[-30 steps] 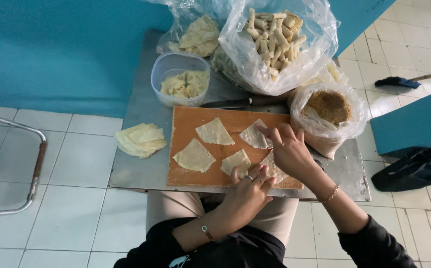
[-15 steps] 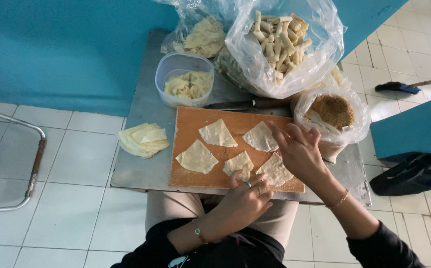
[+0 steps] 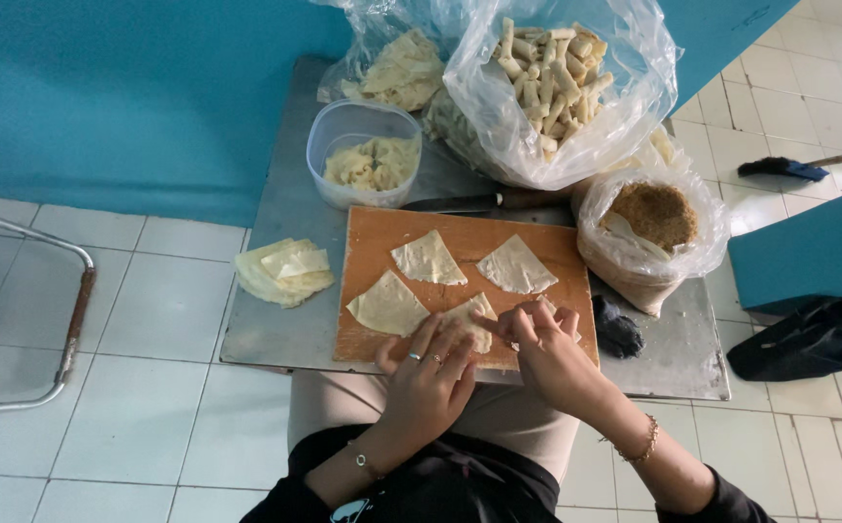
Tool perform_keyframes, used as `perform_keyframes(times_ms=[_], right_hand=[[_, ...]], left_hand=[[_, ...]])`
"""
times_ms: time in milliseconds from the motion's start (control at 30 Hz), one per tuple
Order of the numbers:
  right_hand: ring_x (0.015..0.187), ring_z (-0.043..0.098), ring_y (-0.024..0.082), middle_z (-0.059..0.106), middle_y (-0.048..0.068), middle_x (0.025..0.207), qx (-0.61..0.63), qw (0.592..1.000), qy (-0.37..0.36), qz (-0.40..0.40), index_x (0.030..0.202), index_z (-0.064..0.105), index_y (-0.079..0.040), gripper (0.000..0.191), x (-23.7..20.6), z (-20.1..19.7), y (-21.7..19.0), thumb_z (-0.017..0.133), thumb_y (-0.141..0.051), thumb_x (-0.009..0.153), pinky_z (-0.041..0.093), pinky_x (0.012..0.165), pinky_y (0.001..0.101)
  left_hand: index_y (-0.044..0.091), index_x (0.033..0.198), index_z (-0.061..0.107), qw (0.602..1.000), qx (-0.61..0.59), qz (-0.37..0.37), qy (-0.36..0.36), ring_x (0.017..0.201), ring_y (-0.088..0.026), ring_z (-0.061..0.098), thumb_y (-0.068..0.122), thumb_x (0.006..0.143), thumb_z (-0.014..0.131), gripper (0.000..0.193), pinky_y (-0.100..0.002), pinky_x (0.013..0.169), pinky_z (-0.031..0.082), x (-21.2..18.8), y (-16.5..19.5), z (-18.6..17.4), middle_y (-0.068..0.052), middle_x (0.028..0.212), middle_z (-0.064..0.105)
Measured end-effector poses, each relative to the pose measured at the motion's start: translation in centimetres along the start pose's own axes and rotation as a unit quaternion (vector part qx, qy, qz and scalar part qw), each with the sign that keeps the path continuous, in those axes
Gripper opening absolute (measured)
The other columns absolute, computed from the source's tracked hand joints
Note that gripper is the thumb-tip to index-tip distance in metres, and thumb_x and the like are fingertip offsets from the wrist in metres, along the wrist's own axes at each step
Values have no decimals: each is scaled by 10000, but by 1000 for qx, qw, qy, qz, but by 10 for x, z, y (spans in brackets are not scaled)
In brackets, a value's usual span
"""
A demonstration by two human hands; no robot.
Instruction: The person sits at a small metal table and folds triangular dough wrappers into filled pastries. They spoon brown filling from a plastic bag onto a wrapper, fold the wrapper over the filling and press the edges closed, placing each finished pastry on a growing pile, then reach for the next wrapper.
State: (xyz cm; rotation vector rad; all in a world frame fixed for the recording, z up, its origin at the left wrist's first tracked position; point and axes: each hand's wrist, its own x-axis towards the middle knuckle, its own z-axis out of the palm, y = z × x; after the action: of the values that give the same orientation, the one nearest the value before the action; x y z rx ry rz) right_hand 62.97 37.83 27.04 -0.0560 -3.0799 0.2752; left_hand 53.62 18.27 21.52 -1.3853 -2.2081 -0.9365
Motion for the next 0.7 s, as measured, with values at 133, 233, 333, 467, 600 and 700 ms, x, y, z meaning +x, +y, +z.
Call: perform_keyframes(times_ms=[133,233,333,467,600,700], right_hand=[[1207,528,178,614,-13,1181,8,999,39,4,1406,521,-202,602,-4,-2,5,581,-61,824,347,946,533],[1281,468,208,561,7,1328,-120,991,49,-45,1481,494,-178,647,-4,4,-3,598,-149,842,293,939,616],[1362,419,190,461,-36,1573,-205,972,72,-88,1421,513,-164,546,-5,8,-8,568,-181,878,258,972,638],[1450,390,134,453,-78,1588,-281,954,80,-72,1344,549,-189,451,-7,3,-9,565,-158,895,233,1062,639],[1357,477,116,598,-83,1274,-157,979,124,-45,1399,590,-153,511,-4,-12,-6,602,-141,888,240,1053,668],[1266,566,162,665,-34,1211,-80,987,139,-2,1193,605,-172,402,13,-29,2,593,-42,813,265,1056,631]], left_hand=[[136,1249,700,1000,3,0,4,1399,-256,498,281,940,672,342,-577,1040,254,-1,1,1,-68,1388,636],[144,1204,717,1000,-2,-15,-4,1392,-254,504,275,931,673,306,-580,1031,254,-2,4,4,-51,1373,644],[144,1186,732,1000,-5,-20,-9,1388,-256,507,269,928,669,293,-591,1039,254,-2,6,4,-42,1365,647],[141,1190,724,1000,-11,-19,-16,1386,-268,499,261,924,663,298,-603,1033,249,-4,8,1,-50,1354,651],[133,1238,691,1000,-12,-8,-10,1404,-276,481,267,952,653,318,-593,1042,251,-3,10,0,-78,1371,633],[131,1261,672,1000,-18,-8,-2,1416,-271,475,262,967,654,322,-592,1065,254,-3,13,0,-85,1390,618]])
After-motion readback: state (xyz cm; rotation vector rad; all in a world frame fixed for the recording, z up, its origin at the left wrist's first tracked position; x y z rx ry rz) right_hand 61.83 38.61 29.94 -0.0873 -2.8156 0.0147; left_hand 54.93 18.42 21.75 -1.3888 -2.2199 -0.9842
